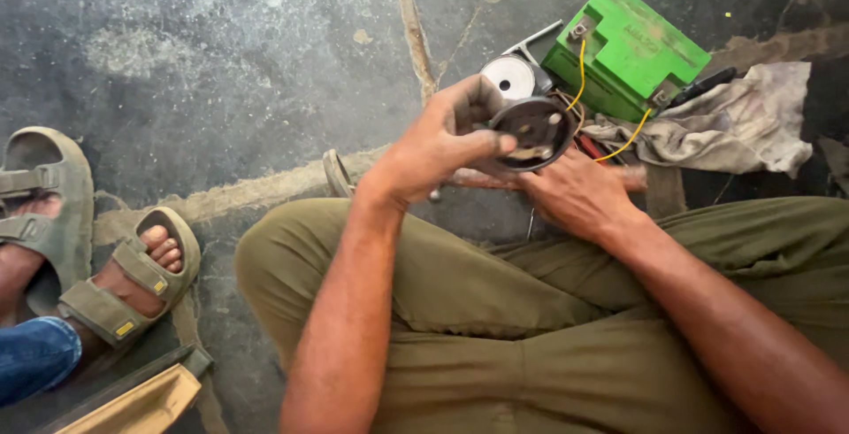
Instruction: The person sits on the floor and repairs a small electrical component using pliers, a screwdriver, and a hammer. They connect wires to a green battery, adjust internal parts, and repeatedly hammer a small metal piece into place.
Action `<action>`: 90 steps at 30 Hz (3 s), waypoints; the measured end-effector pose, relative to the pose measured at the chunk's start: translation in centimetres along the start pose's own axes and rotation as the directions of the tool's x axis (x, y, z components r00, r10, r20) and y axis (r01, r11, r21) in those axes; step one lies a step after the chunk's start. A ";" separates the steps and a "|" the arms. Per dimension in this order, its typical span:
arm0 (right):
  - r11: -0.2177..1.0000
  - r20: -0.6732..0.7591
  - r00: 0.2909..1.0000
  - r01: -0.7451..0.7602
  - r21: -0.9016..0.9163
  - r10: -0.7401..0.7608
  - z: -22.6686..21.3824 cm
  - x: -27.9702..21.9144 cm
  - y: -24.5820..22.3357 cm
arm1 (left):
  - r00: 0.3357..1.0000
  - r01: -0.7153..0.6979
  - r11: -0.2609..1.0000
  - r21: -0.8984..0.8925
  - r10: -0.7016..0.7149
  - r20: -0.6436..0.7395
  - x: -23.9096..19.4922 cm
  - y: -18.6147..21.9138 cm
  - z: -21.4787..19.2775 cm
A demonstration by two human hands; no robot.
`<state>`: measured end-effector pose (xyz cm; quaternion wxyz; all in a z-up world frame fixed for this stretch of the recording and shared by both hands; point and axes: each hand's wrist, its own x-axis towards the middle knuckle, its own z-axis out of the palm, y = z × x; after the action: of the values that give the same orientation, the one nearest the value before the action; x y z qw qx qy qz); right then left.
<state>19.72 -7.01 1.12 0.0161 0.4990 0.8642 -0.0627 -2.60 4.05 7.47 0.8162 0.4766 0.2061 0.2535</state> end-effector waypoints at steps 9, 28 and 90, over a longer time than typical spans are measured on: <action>0.955 -0.154 0.985 0.028 -0.294 -0.076 -0.7 0.0 -1.2 | 0.987 -0.136 0.987 -0.090 0.142 0.074 -0.3 0.3 0.7; 0.932 -0.013 1.000 -0.003 0.361 0.008 1.3 -1.9 0.5 | 0.978 -0.161 0.984 0.074 0.149 0.143 0.0 1.2 0.6; 0.811 -0.134 0.958 -0.135 0.569 0.254 -5.9 -1.5 -0.3 | 0.970 0.226 0.239 0.944 -0.141 -0.197 2.7 -9.4 -0.6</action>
<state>20.39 -7.69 7.13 -0.2112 0.5720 0.7499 -0.2566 1.24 2.17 -1.39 0.3752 0.8361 0.4001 -0.0040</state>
